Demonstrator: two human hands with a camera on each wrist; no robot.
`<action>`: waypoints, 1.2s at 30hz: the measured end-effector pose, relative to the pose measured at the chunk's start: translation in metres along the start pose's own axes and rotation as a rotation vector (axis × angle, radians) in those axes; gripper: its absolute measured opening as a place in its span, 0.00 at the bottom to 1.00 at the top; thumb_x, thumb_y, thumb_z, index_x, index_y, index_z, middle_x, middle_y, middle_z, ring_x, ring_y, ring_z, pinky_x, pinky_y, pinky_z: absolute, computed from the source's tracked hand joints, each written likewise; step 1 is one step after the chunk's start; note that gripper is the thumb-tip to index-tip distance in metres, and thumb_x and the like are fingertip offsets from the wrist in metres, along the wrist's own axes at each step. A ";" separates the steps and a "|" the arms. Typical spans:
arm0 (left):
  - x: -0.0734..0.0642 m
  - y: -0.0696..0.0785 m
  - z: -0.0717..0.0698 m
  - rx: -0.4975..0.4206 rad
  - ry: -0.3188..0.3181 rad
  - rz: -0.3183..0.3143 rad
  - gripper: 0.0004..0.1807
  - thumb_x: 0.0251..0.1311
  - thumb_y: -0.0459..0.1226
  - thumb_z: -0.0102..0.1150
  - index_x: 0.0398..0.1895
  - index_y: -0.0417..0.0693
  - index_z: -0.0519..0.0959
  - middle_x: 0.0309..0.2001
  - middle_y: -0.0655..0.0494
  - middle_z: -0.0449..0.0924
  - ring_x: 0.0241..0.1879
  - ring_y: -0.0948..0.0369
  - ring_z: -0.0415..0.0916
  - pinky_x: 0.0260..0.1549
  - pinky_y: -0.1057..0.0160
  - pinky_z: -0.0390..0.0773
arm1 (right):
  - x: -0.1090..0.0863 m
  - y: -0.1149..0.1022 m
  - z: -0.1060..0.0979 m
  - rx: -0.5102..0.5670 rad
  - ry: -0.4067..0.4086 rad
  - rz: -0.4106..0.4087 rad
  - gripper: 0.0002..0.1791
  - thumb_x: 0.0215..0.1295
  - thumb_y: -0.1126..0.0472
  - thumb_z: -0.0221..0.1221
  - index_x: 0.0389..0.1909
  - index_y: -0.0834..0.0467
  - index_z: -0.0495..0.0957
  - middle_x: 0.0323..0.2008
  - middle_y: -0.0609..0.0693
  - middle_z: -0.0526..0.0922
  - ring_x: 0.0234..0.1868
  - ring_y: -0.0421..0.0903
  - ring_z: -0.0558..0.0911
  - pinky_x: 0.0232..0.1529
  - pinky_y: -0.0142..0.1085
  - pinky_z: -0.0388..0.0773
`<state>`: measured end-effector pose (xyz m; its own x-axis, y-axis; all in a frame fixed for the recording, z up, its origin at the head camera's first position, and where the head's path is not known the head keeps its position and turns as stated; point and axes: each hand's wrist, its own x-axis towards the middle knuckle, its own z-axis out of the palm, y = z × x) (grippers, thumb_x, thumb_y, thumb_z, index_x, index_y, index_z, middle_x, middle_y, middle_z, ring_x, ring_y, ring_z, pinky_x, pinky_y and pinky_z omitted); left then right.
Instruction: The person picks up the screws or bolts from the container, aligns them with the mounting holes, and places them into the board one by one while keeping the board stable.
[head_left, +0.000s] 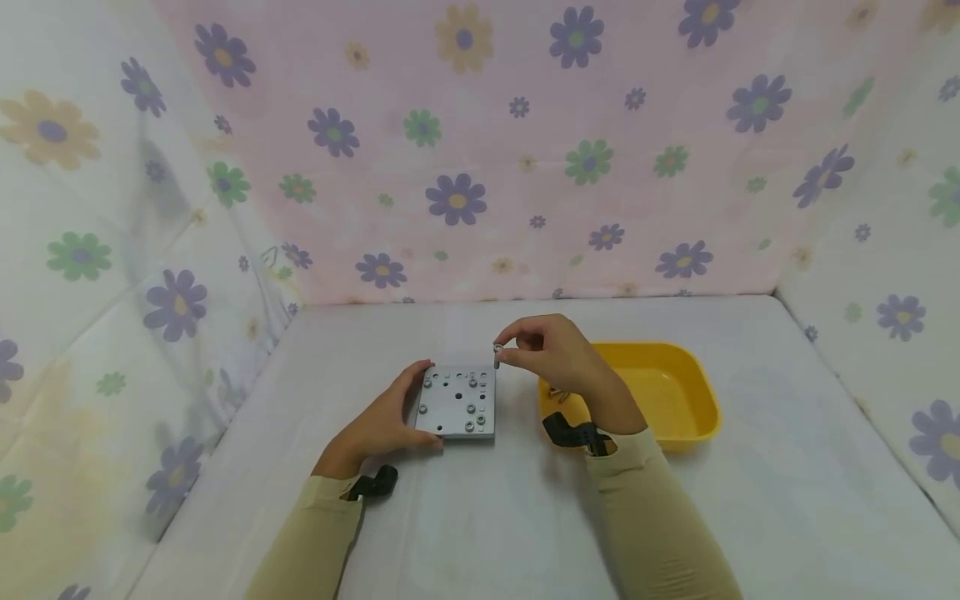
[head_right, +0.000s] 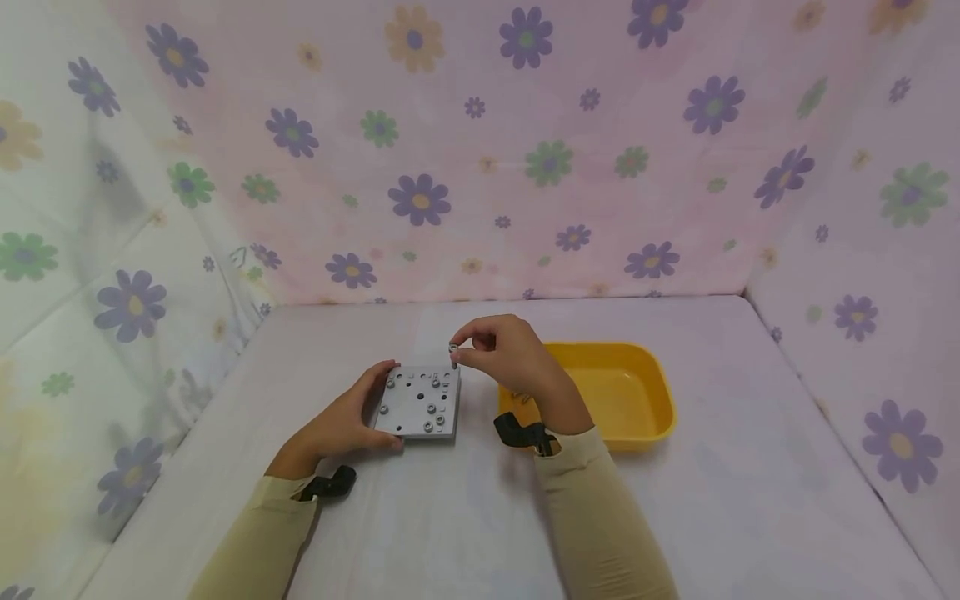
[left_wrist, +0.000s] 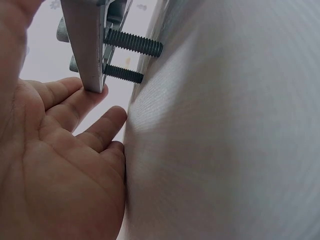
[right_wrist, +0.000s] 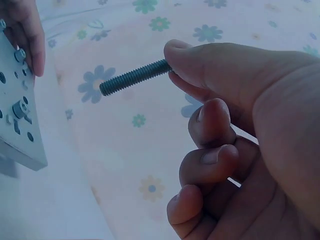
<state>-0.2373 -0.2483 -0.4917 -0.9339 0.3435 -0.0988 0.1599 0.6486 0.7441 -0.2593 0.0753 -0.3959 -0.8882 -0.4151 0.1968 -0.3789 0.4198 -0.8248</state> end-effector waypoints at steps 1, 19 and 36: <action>0.001 0.000 0.000 0.000 0.004 -0.002 0.79 0.27 0.59 0.88 0.84 0.64 0.46 0.84 0.61 0.46 0.84 0.54 0.42 0.80 0.43 0.47 | 0.001 -0.001 0.001 0.002 0.005 -0.001 0.03 0.66 0.50 0.70 0.40 0.39 0.87 0.23 0.49 0.70 0.22 0.46 0.66 0.24 0.34 0.62; 0.001 0.002 -0.001 -0.031 -0.009 0.002 0.77 0.28 0.57 0.89 0.84 0.63 0.47 0.84 0.60 0.48 0.84 0.54 0.42 0.80 0.41 0.46 | 0.009 -0.008 0.035 -0.075 0.044 0.035 0.06 0.65 0.49 0.70 0.43 0.38 0.89 0.48 0.37 0.82 0.52 0.46 0.79 0.49 0.44 0.81; -0.001 0.004 -0.003 -0.043 -0.013 0.016 0.77 0.29 0.56 0.89 0.84 0.60 0.47 0.84 0.57 0.47 0.84 0.53 0.41 0.80 0.41 0.45 | 0.012 -0.007 0.061 -0.052 0.015 0.108 0.05 0.66 0.48 0.69 0.41 0.35 0.89 0.52 0.37 0.81 0.58 0.45 0.77 0.60 0.49 0.80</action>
<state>-0.2368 -0.2477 -0.4865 -0.9271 0.3624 -0.0952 0.1605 0.6136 0.7731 -0.2516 0.0180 -0.4204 -0.9280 -0.3538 0.1165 -0.2937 0.5026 -0.8131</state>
